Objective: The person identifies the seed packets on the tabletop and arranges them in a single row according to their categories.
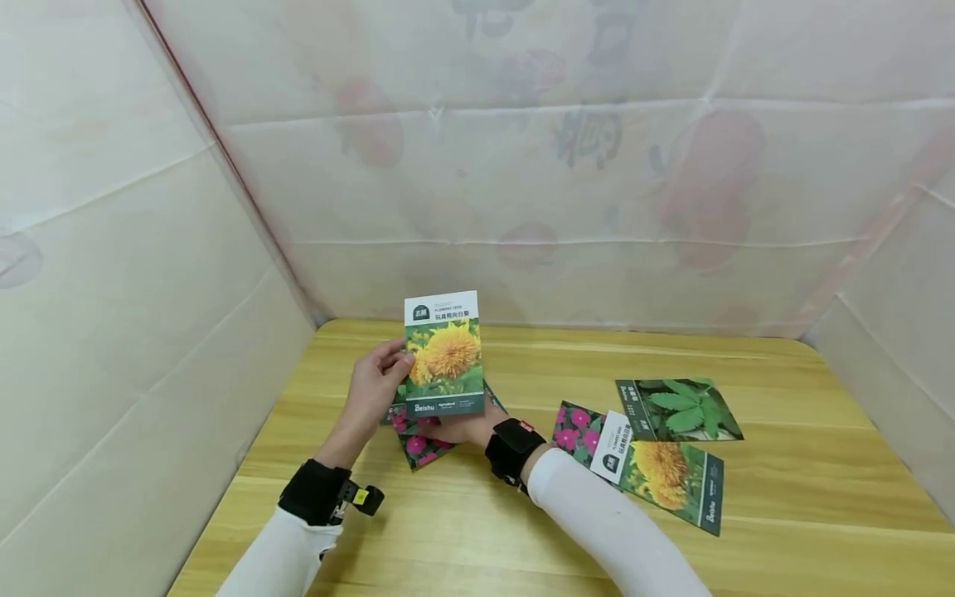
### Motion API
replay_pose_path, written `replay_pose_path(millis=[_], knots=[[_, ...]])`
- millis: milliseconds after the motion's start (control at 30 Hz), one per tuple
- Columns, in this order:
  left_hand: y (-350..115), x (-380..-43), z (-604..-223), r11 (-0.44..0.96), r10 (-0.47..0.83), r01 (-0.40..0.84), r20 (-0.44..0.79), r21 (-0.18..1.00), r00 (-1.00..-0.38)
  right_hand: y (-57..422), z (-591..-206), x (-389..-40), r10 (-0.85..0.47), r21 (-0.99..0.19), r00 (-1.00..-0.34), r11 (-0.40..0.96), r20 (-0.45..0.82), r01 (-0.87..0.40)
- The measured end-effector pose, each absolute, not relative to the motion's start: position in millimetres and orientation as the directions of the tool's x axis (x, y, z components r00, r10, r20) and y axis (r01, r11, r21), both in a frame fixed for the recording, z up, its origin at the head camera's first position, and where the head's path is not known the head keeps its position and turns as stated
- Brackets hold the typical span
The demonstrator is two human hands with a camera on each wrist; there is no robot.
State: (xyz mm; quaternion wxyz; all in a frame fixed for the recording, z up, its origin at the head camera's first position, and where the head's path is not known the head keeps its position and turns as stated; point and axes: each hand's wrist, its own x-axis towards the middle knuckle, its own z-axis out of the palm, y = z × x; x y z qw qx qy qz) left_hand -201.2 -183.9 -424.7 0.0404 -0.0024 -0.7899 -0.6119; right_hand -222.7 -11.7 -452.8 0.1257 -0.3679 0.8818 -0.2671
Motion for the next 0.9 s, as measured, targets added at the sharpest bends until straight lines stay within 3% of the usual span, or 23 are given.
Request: replay_pose_path(millis=[67, 167, 367, 500, 900], knots=[[-183.1, -201.1, -423.6, 0.261, -0.046, 0.052, 0.066, 0.964, -0.997, -5.4, -453.3, -220.8, -0.704, -0.524, -0.710, 0.604, 0.003, -0.601], [-183.2, -200.2, -421.1, 0.275, -0.043, 0.049, 0.063, 0.960, -0.997, 8.4, -456.6, -216.2, -0.661, -0.370, -0.749, 0.685, 0.046, -0.627], [-183.1, -197.6, -415.6, 0.264, -0.034, 0.047, 0.058, 0.963, -0.998, 39.7, -459.2, -208.8, -0.553, -0.255, -0.806, 0.827, -0.213, -0.500], [-184.5, -196.0, -411.5, 0.262, -0.029, 0.047, 0.057, 0.964, -0.998, 58.2, -454.9, -202.2, -0.541, -0.132, -0.797, 0.840, -0.267, -0.526], [-187.5, -198.3, -418.5, 0.286, -0.031, 0.024, 0.034, 0.958, -0.999, 118.4, -451.4, -192.1, -0.550, -0.220, -0.796, 0.834, -0.254, -0.506]])
